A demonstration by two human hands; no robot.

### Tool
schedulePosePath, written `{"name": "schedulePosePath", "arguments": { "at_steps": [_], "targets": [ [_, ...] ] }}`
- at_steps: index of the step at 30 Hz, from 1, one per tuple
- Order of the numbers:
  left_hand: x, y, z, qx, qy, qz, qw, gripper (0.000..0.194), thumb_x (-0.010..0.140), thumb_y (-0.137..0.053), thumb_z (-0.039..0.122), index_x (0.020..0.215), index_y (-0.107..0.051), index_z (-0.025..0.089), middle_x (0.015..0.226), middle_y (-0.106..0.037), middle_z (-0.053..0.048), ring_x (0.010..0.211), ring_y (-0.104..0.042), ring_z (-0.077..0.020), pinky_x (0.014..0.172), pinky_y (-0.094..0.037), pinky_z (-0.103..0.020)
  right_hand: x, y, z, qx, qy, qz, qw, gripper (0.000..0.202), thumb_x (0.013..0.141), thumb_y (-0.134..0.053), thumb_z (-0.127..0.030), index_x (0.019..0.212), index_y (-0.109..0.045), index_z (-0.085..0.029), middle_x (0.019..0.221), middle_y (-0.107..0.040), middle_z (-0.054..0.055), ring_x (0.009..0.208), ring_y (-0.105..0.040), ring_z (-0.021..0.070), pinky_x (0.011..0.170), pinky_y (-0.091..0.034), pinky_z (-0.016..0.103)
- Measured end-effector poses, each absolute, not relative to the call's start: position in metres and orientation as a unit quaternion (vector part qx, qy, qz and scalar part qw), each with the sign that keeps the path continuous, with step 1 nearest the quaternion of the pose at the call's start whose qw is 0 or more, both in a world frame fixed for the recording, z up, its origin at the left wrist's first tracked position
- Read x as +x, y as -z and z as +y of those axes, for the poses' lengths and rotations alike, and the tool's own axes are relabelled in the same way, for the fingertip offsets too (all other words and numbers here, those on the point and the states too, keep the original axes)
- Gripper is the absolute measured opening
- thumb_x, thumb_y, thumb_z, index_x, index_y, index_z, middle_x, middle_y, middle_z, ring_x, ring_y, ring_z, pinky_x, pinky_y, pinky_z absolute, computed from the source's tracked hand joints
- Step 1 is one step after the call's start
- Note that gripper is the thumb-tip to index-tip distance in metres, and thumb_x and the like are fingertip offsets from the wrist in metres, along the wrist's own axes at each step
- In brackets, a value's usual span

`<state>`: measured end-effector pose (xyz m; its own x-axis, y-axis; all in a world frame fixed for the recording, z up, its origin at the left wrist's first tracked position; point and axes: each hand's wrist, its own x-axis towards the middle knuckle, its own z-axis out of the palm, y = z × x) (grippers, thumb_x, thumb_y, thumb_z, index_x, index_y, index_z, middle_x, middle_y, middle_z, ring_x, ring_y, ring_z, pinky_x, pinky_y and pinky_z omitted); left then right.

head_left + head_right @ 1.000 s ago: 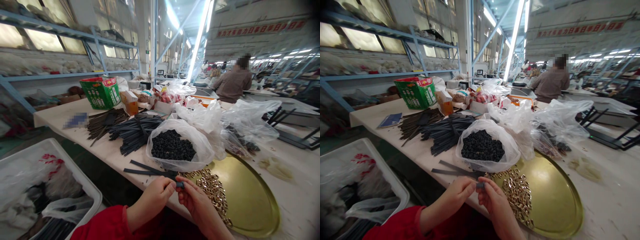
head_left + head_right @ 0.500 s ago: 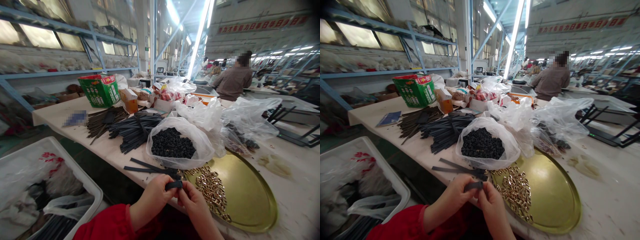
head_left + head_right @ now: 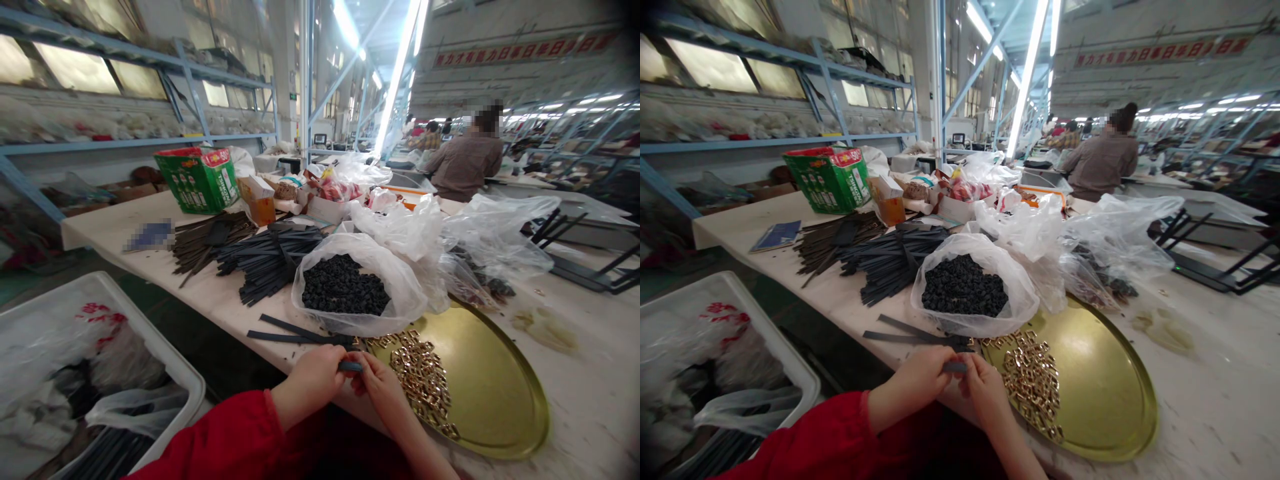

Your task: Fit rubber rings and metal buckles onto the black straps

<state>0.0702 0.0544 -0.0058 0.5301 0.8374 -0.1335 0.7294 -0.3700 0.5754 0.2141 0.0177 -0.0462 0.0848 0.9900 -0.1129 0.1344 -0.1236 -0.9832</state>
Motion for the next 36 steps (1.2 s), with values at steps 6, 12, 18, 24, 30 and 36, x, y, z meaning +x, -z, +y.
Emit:
{"name": "schedulePosePath", "arguments": {
  "at_steps": [6,12,18,24,30,36],
  "targets": [
    [0.065,0.037,0.079,0.800,-0.097,0.505,0.310,0.016,0.078,-0.048,0.015,0.089,-0.060,0.016,0.090,-0.065,-0.005,0.085,-0.058,-0.0192,0.073,-0.041,-0.026,0.217,0.068,0.021,-0.613,-0.424,-0.497,0.444,0.030,0.080,-0.044,-0.040,0.092,-0.063,-0.020,0.072,-0.069,0.004,0.064,-0.064,0.0207,0.057,-0.051,0.032],
    [0.054,0.031,0.067,0.802,-0.108,0.503,0.304,0.015,0.081,-0.047,0.019,0.091,-0.059,0.016,0.091,-0.062,-0.005,0.086,-0.057,-0.0190,0.076,-0.042,-0.027,0.215,0.068,0.011,-0.625,-0.355,-0.564,0.406,0.021,0.076,-0.050,-0.027,0.090,-0.064,-0.020,0.090,-0.068,0.007,0.086,-0.061,0.0241,0.079,-0.046,0.037],
    [0.054,0.029,0.058,0.826,-0.077,0.481,0.283,0.011,0.079,-0.053,0.021,0.086,-0.060,0.018,0.091,-0.060,-0.006,0.088,-0.056,-0.0209,0.079,-0.041,-0.029,0.208,0.065,0.010,-0.626,-0.321,-0.613,0.360,0.020,0.077,-0.048,-0.020,0.088,-0.065,-0.020,0.090,-0.065,0.009,0.087,-0.059,0.0256,0.080,-0.043,0.039],
    [0.060,0.029,0.053,0.826,-0.070,0.487,0.273,0.015,0.079,-0.046,0.013,0.087,-0.059,0.016,0.092,-0.059,-0.008,0.085,-0.055,-0.0220,0.078,-0.042,-0.032,0.208,0.065,0.008,-0.618,-0.332,-0.612,0.365,0.037,0.069,-0.045,-0.007,0.099,-0.064,-0.020,0.100,-0.065,0.010,0.096,-0.057,0.0253,0.087,-0.041,0.039],
    [0.059,0.006,0.048,0.809,-0.124,0.467,0.334,0.011,0.077,-0.048,0.018,0.079,-0.059,0.016,0.078,-0.060,-0.003,0.075,-0.054,-0.0170,0.068,-0.040,-0.024,0.205,0.059,0.003,-0.582,-0.446,-0.513,0.446,0.019,0.075,-0.055,-0.030,0.087,-0.063,-0.019,0.074,-0.065,0.004,0.066,-0.059,0.0190,0.059,-0.047,0.030],
    [0.056,-0.013,0.039,0.705,-0.183,0.445,0.522,0.012,0.075,-0.049,0.025,0.069,-0.052,0.014,0.063,-0.052,0.003,0.060,-0.046,-0.0108,0.054,-0.033,-0.019,0.206,0.041,-0.006,-0.528,-0.548,-0.422,0.493,0.035,0.068,-0.063,-0.052,0.072,-0.058,-0.018,0.055,-0.054,-0.003,0.048,-0.046,0.0108,0.046,-0.037,0.022]
  ]
}}
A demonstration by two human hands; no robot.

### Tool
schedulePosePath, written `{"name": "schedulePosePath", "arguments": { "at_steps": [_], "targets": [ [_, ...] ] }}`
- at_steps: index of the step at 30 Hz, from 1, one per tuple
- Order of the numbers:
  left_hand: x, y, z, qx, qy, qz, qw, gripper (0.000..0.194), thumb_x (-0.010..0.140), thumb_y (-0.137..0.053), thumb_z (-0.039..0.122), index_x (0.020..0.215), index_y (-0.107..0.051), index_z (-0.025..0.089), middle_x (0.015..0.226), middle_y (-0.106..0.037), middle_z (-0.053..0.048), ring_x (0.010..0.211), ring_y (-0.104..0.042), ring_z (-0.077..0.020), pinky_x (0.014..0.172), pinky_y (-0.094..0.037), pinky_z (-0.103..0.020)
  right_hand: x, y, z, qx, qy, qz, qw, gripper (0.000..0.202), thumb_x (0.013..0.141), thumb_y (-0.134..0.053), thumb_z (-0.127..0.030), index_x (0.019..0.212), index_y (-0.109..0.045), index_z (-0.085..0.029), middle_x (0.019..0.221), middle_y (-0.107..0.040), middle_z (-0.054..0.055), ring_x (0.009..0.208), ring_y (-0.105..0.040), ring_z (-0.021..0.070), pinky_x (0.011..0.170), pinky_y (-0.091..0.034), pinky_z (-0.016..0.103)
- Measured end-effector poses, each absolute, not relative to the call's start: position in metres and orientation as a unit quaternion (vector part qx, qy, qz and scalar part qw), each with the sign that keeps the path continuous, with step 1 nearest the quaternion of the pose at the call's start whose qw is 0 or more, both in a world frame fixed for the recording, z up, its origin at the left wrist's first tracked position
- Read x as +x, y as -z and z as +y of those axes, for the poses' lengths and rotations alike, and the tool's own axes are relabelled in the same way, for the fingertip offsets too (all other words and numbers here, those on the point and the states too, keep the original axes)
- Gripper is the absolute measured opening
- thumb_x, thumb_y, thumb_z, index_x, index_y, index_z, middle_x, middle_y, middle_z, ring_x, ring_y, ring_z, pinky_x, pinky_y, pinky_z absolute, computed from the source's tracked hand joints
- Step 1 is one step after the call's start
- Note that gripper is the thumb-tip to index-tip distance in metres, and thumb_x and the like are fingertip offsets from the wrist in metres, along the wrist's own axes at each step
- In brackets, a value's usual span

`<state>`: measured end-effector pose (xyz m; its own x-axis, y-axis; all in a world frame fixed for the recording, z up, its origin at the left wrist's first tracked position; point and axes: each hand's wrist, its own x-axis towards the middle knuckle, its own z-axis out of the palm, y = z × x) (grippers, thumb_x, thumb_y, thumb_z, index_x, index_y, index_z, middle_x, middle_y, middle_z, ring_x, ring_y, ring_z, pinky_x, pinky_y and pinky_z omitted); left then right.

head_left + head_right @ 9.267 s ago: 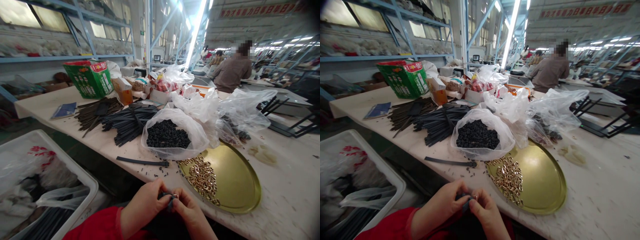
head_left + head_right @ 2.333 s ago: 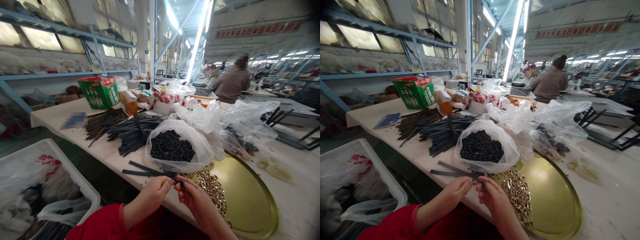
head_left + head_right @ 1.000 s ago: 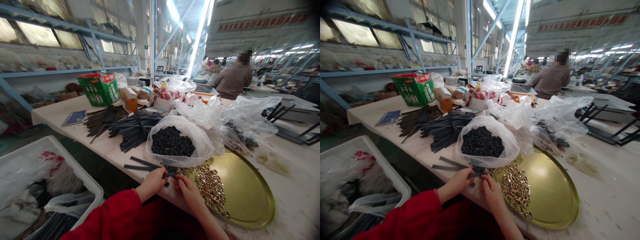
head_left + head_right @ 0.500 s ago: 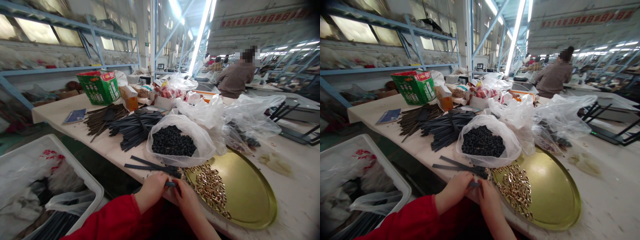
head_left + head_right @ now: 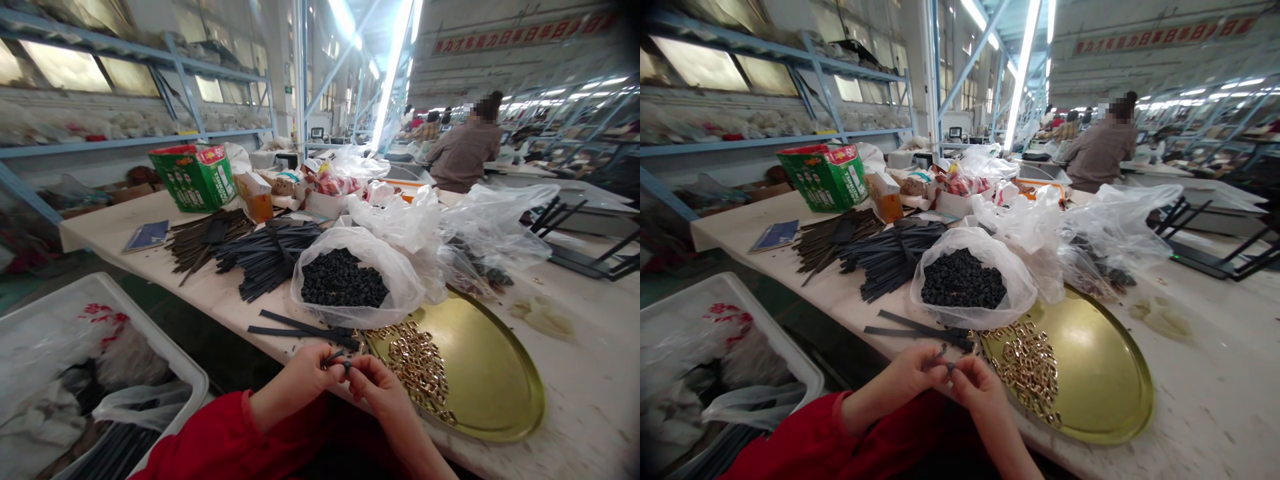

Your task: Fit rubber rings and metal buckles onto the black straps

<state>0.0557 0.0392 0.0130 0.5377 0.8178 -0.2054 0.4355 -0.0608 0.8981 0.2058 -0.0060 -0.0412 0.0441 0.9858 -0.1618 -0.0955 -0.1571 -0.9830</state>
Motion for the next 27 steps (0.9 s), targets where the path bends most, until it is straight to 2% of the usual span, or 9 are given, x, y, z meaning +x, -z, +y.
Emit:
{"name": "schedulePosePath", "arguments": {
  "at_steps": [2,5,10,13,18,22,24,27],
  "targets": [
    [0.056,-0.013,0.036,0.695,-0.184,0.451,0.529,0.013,0.074,-0.049,0.025,0.065,-0.050,0.015,0.060,-0.048,0.004,0.058,-0.043,-0.0104,0.052,-0.030,-0.020,0.207,0.036,-0.010,-0.514,-0.563,-0.423,0.490,0.031,0.067,-0.066,-0.048,0.070,-0.060,-0.017,0.057,-0.055,-0.003,0.050,-0.046,0.0104,0.048,-0.035,0.022],
    [0.058,-0.010,0.031,0.722,-0.170,0.465,0.483,0.014,0.074,-0.046,0.022,0.061,-0.048,0.016,0.058,-0.046,0.004,0.058,-0.041,-0.0110,0.051,-0.027,-0.021,0.209,0.033,-0.014,-0.528,-0.539,-0.442,0.486,0.026,0.069,-0.066,-0.043,0.068,-0.060,-0.018,0.058,-0.054,-0.003,0.053,-0.046,0.0115,0.050,-0.035,0.022],
    [0.063,-0.011,0.025,0.755,-0.152,0.484,0.415,0.015,0.075,-0.044,0.019,0.060,-0.046,0.017,0.059,-0.049,0.002,0.057,-0.043,-0.0118,0.052,-0.025,-0.024,0.209,0.038,-0.016,-0.536,-0.527,-0.441,0.491,0.026,0.069,-0.066,-0.043,0.069,-0.062,-0.017,0.064,-0.057,-0.001,0.062,-0.049,0.0148,0.058,-0.037,0.025],
    [0.064,-0.012,0.022,0.754,-0.152,0.482,0.419,0.013,0.074,-0.044,0.019,0.062,-0.048,0.017,0.062,-0.052,0.001,0.060,-0.045,-0.0124,0.054,-0.026,-0.024,0.209,0.041,-0.020,-0.501,-0.585,-0.401,0.495,0.029,0.066,-0.069,-0.046,0.068,-0.063,-0.017,0.059,-0.054,-0.003,0.058,-0.045,0.0122,0.055,-0.034,0.023],
    [0.065,-0.007,0.023,0.732,-0.145,0.470,0.471,0.013,0.075,-0.044,0.021,0.064,-0.048,0.017,0.061,-0.049,0.003,0.058,-0.043,-0.0117,0.052,-0.028,-0.022,0.208,0.049,-0.030,-0.421,-0.698,-0.285,0.504,0.022,0.070,-0.071,-0.037,0.068,-0.062,-0.017,0.054,-0.047,-0.006,0.052,-0.036,0.0064,0.050,-0.028,0.018],
    [0.063,-0.001,0.026,0.690,-0.150,0.448,0.548,0.014,0.079,-0.048,0.029,0.076,-0.051,0.016,0.070,-0.054,0.002,0.064,-0.047,-0.0125,0.056,-0.034,-0.022,0.202,0.050,-0.033,-0.359,-0.755,-0.154,0.527,0.019,0.070,-0.072,-0.034,0.077,-0.064,-0.019,0.065,-0.057,-0.004,0.059,-0.048,0.0067,0.055,-0.037,0.018],
    [0.060,-0.001,0.026,0.681,-0.167,0.437,0.563,0.023,0.081,-0.048,0.037,0.085,-0.052,0.015,0.079,-0.057,0.000,0.072,-0.050,-0.0141,0.063,-0.038,-0.023,0.201,0.047,-0.032,-0.357,-0.756,-0.130,0.533,0.018,0.072,-0.071,-0.033,0.081,-0.065,-0.019,0.076,-0.063,-0.001,0.068,-0.055,0.0089,0.060,-0.042,0.019],
    [0.055,-0.002,0.025,0.697,-0.179,0.436,0.540,0.030,0.088,-0.035,0.041,0.082,-0.050,0.016,0.078,-0.055,-0.001,0.074,-0.050,-0.0147,0.067,-0.038,-0.025,0.203,0.042,-0.032,-0.374,-0.747,-0.123,0.536,0.018,0.072,-0.071,-0.031,0.083,-0.066,-0.018,0.083,-0.068,0.001,0.073,-0.059,0.0101,0.062,-0.044,0.020]
  ]
}}
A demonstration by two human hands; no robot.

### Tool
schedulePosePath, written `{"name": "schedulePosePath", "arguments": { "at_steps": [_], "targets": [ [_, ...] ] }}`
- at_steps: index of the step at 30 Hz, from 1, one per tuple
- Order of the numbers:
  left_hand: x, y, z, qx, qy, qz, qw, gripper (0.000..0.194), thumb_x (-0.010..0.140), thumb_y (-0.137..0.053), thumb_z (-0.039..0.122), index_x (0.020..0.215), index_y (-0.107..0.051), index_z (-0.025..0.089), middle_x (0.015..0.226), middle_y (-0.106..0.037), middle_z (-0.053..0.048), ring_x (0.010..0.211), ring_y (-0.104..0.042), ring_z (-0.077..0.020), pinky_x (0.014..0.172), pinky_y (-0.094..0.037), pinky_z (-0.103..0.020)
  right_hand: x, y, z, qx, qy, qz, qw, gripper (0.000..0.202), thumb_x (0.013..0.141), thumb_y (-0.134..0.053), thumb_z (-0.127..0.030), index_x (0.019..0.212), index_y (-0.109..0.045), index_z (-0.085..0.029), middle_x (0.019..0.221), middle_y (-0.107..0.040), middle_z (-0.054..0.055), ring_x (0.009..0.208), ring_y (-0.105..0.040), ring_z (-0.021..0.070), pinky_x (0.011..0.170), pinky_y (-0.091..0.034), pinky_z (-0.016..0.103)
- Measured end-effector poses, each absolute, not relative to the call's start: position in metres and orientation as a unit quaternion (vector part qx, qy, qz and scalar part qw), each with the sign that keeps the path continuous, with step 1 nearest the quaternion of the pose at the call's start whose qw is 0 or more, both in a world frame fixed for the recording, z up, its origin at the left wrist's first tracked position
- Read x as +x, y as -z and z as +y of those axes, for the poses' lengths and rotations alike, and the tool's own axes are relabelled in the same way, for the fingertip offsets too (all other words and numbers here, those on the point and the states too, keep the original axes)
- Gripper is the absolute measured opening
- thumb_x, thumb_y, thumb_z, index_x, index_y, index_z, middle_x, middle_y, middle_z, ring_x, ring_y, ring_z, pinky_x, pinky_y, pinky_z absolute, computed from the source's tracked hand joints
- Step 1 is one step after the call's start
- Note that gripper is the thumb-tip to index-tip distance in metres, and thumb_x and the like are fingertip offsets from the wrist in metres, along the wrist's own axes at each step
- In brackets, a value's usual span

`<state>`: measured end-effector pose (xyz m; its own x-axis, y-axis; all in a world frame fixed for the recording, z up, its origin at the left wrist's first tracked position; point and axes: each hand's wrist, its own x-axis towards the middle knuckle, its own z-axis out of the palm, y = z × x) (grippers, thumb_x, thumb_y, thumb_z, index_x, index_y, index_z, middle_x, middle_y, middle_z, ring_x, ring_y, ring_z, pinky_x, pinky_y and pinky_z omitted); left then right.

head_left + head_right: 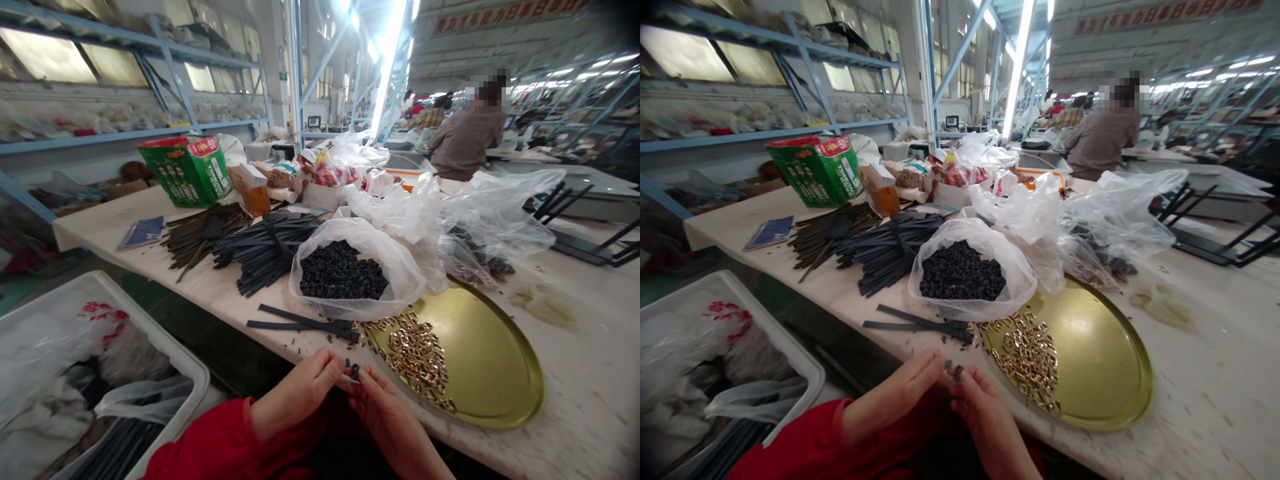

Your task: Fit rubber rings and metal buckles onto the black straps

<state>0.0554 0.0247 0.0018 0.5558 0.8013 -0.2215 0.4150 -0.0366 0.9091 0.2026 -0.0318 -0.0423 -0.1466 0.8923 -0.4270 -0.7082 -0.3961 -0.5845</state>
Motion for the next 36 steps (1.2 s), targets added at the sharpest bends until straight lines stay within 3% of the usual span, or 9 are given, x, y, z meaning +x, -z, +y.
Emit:
{"name": "schedulePosePath", "arguments": {
  "at_steps": [5,14,32,36],
  "targets": [
    [0.053,-0.003,0.023,0.719,-0.138,0.462,0.500,0.021,0.083,-0.040,0.031,0.068,-0.047,0.017,0.066,-0.049,0.002,0.064,-0.045,-0.0133,0.059,-0.034,-0.024,0.205,0.043,-0.035,-0.402,-0.732,-0.102,0.540,0.018,0.067,-0.076,-0.030,0.076,-0.066,-0.019,0.072,-0.068,-0.001,0.065,-0.059,0.0089,0.060,-0.045,0.019],
    [0.054,-0.007,0.016,0.591,-0.050,0.469,0.655,0.015,0.079,-0.032,0.017,0.070,-0.044,0.017,0.051,-0.049,0.005,0.040,-0.045,-0.0077,0.038,-0.032,-0.017,0.204,0.055,-0.034,-0.505,-0.678,-0.220,0.487,0.035,0.057,-0.078,-0.044,0.058,-0.058,-0.015,0.053,-0.059,-0.003,0.053,-0.048,0.0078,0.053,-0.037,0.019],
    [0.050,-0.003,0.002,0.629,-0.093,0.478,0.606,0.017,0.078,-0.037,0.026,0.065,-0.044,0.018,0.049,-0.046,0.006,0.035,-0.039,-0.0063,0.034,-0.026,-0.017,0.201,0.043,-0.044,-0.403,-0.741,-0.128,0.521,0.025,0.062,-0.079,-0.032,0.061,-0.059,-0.016,0.056,-0.059,-0.004,0.054,-0.050,0.0070,0.056,-0.042,0.017],
    [0.049,0.000,-0.003,0.669,-0.107,0.492,0.546,0.019,0.080,-0.038,0.029,0.067,-0.047,0.018,0.054,-0.049,0.004,0.044,-0.043,-0.0086,0.040,-0.028,-0.019,0.199,0.043,-0.045,-0.409,-0.745,-0.121,0.512,0.021,0.066,-0.076,-0.031,0.068,-0.063,-0.015,0.062,-0.060,-0.003,0.058,-0.052,0.0071,0.058,-0.043,0.017]
  ]
}}
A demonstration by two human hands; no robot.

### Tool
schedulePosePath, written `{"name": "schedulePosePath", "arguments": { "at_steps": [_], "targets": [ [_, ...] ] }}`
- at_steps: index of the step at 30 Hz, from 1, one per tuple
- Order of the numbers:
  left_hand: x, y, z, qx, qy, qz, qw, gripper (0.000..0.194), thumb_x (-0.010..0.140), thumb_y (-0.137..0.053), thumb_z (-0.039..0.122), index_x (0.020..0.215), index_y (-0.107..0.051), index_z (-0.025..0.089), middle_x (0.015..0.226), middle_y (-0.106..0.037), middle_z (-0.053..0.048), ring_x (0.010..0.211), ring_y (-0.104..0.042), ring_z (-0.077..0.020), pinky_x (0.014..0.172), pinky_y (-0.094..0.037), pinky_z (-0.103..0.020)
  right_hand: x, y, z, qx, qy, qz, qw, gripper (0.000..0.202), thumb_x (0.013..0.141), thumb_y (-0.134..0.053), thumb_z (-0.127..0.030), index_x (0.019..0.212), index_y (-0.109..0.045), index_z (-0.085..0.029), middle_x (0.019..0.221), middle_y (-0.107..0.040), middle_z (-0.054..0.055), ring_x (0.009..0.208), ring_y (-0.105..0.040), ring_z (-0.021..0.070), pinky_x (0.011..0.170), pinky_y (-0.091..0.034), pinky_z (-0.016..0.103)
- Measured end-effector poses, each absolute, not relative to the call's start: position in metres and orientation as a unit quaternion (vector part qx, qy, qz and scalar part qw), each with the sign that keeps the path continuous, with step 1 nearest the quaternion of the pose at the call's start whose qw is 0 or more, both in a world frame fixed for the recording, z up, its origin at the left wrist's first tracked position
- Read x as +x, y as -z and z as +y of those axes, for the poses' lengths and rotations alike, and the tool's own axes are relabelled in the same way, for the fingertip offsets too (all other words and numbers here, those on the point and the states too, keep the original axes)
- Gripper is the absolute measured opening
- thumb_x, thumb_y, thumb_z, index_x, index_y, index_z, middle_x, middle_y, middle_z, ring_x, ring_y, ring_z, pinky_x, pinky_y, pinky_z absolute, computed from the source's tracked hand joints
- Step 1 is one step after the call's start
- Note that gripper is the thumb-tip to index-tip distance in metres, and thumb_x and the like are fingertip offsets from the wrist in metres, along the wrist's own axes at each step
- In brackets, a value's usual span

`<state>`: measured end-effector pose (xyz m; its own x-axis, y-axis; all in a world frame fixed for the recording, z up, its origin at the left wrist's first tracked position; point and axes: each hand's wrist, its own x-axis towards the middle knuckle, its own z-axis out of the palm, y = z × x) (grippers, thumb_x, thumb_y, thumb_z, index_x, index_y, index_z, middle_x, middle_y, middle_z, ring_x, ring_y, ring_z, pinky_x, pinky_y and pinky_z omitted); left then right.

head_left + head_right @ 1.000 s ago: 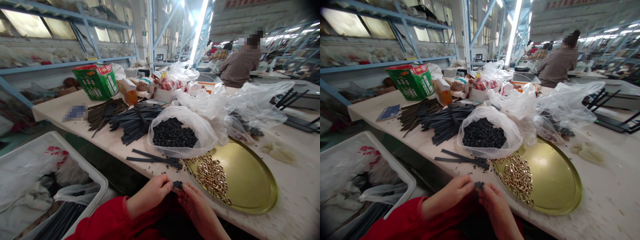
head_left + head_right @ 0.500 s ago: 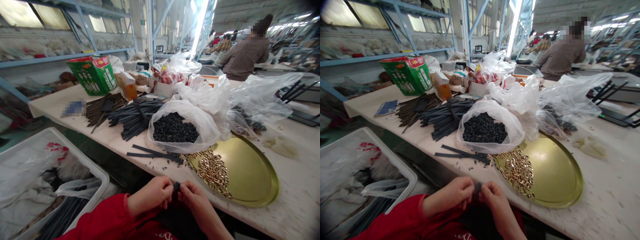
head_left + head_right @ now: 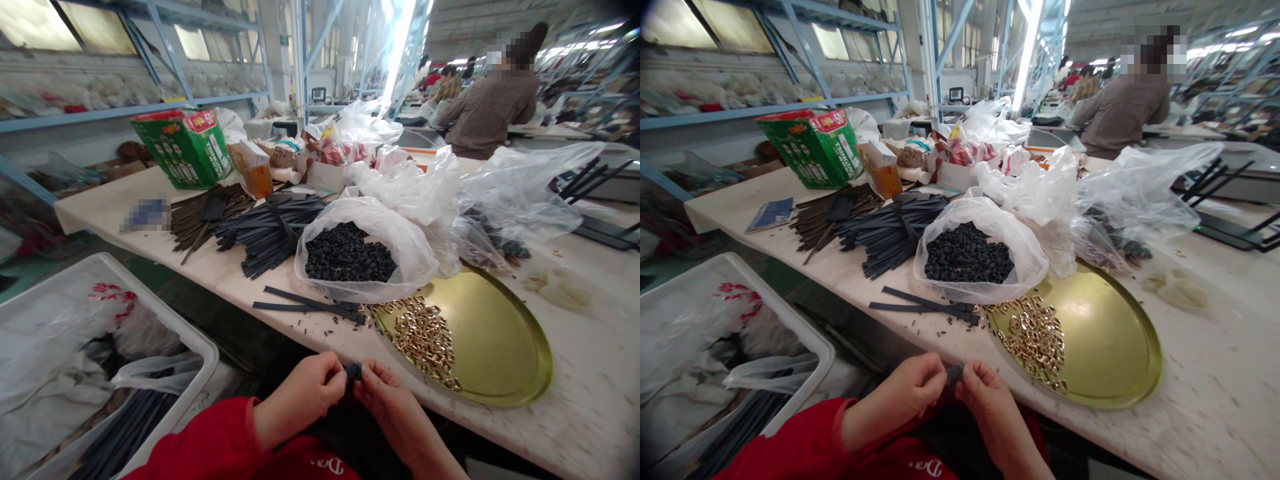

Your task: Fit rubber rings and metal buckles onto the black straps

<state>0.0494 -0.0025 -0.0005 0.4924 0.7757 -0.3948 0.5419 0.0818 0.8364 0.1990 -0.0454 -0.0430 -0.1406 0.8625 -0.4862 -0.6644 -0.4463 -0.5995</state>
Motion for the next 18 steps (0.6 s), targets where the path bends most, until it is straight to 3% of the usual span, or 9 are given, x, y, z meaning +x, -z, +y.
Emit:
{"name": "schedulePosePath", "arguments": {
  "at_steps": [5,10,15,18],
  "targets": [
    [0.048,-0.001,-0.006,0.741,-0.120,0.493,0.440,0.019,0.080,-0.043,0.027,0.066,-0.049,0.017,0.062,-0.055,0.001,0.058,-0.047,-0.0114,0.052,-0.030,-0.021,0.195,0.040,-0.046,-0.404,-0.740,-0.114,0.526,0.021,0.065,-0.077,-0.032,0.068,-0.064,-0.015,0.063,-0.060,-0.002,0.060,-0.052,0.0084,0.061,-0.044,0.019],
    [0.049,0.000,-0.008,0.735,-0.128,0.503,0.437,0.018,0.080,-0.042,0.025,0.067,-0.049,0.017,0.063,-0.055,0.001,0.059,-0.048,-0.0115,0.052,-0.029,-0.021,0.191,0.035,-0.045,-0.413,-0.733,-0.121,0.527,0.024,0.062,-0.078,-0.034,0.067,-0.063,-0.016,0.064,-0.060,-0.002,0.062,-0.052,0.0097,0.062,-0.043,0.021],
    [0.051,-0.003,-0.006,0.756,-0.076,0.487,0.431,0.017,0.078,-0.043,0.023,0.065,-0.050,0.016,0.062,-0.055,0.001,0.056,-0.045,-0.0110,0.050,-0.027,-0.021,0.195,0.042,-0.050,-0.460,-0.692,-0.234,0.504,0.027,0.066,-0.073,-0.039,0.063,-0.059,-0.016,0.059,-0.057,-0.003,0.057,-0.047,0.0100,0.056,-0.038,0.021],
    [0.054,-0.007,-0.003,0.733,-0.056,0.476,0.483,0.017,0.078,-0.042,0.024,0.065,-0.050,0.017,0.058,-0.052,0.002,0.052,-0.044,-0.0103,0.046,-0.027,-0.020,0.200,0.047,-0.053,-0.490,-0.665,-0.259,0.500,0.026,0.064,-0.075,-0.038,0.074,-0.060,-0.018,0.057,-0.054,-0.005,0.055,-0.047,0.0100,0.054,-0.037,0.022]
  ]
}}
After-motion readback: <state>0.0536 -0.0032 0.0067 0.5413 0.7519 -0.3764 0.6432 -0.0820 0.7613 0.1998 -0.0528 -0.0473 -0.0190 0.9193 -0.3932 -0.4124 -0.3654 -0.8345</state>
